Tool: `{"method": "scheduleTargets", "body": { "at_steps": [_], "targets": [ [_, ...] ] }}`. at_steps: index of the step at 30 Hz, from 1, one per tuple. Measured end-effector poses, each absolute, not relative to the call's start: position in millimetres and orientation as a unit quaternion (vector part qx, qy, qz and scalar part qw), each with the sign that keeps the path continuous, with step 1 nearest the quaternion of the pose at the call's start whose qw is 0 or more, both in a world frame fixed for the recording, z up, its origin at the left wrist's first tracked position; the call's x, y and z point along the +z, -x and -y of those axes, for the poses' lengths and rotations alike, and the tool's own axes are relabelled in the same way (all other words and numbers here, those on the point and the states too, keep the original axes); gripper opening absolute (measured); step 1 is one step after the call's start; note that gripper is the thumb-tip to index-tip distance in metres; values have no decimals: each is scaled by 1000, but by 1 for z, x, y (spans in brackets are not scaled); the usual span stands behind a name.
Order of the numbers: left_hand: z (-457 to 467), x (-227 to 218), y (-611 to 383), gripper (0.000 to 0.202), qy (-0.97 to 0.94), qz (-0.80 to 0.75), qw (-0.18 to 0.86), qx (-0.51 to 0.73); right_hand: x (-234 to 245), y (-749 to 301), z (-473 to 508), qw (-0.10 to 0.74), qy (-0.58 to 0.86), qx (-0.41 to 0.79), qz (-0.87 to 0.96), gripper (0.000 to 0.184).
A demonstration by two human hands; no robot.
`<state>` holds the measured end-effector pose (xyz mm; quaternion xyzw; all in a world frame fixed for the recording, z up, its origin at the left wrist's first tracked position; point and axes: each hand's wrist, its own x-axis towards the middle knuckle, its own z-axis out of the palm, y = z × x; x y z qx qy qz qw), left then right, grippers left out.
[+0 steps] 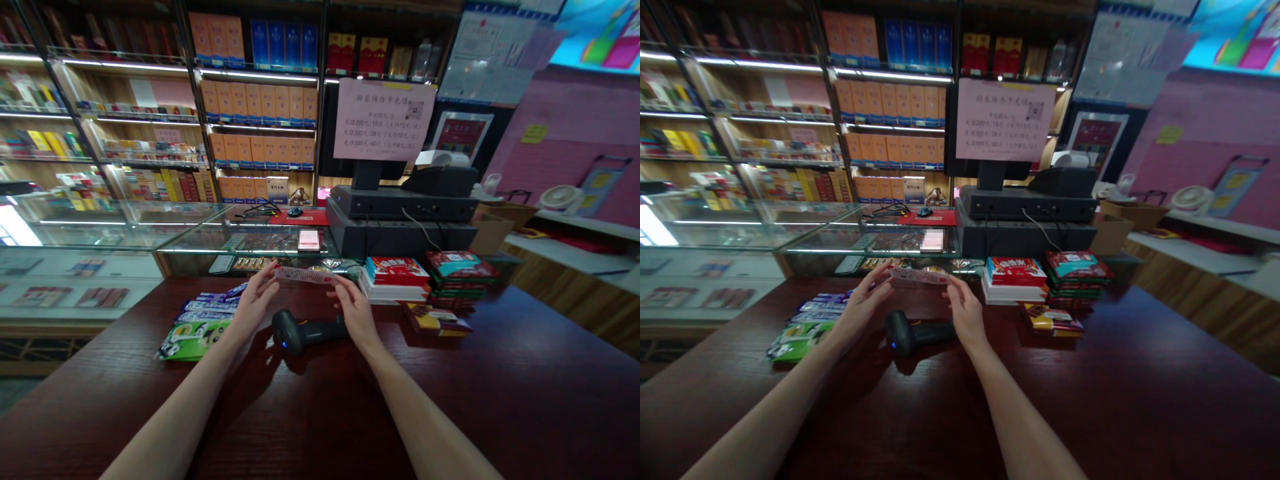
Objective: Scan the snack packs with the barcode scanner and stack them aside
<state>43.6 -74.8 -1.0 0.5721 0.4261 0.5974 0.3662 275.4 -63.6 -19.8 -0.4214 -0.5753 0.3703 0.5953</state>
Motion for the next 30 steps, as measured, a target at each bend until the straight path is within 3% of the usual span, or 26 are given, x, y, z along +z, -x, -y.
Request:
{"method": "scheduleTargets", "body": {
  "at_steps": [8,18,25,30],
  "targets": [
    [74,-9,-51,33,-584,-439,306,611,-20,-272,59,661,387,441,468,41],
    [79,3,-42,30,-649,-431,244,578,-19,-276,57,658,340,485,465,37],
    [81,3,-39,59,-652,-362,347,569,-15,-277,59,631,333,495,496,47],
    [79,-1,-37,63,-653,-358,368,557,-14,-276,60,628,341,480,509,50]
  ]
}}
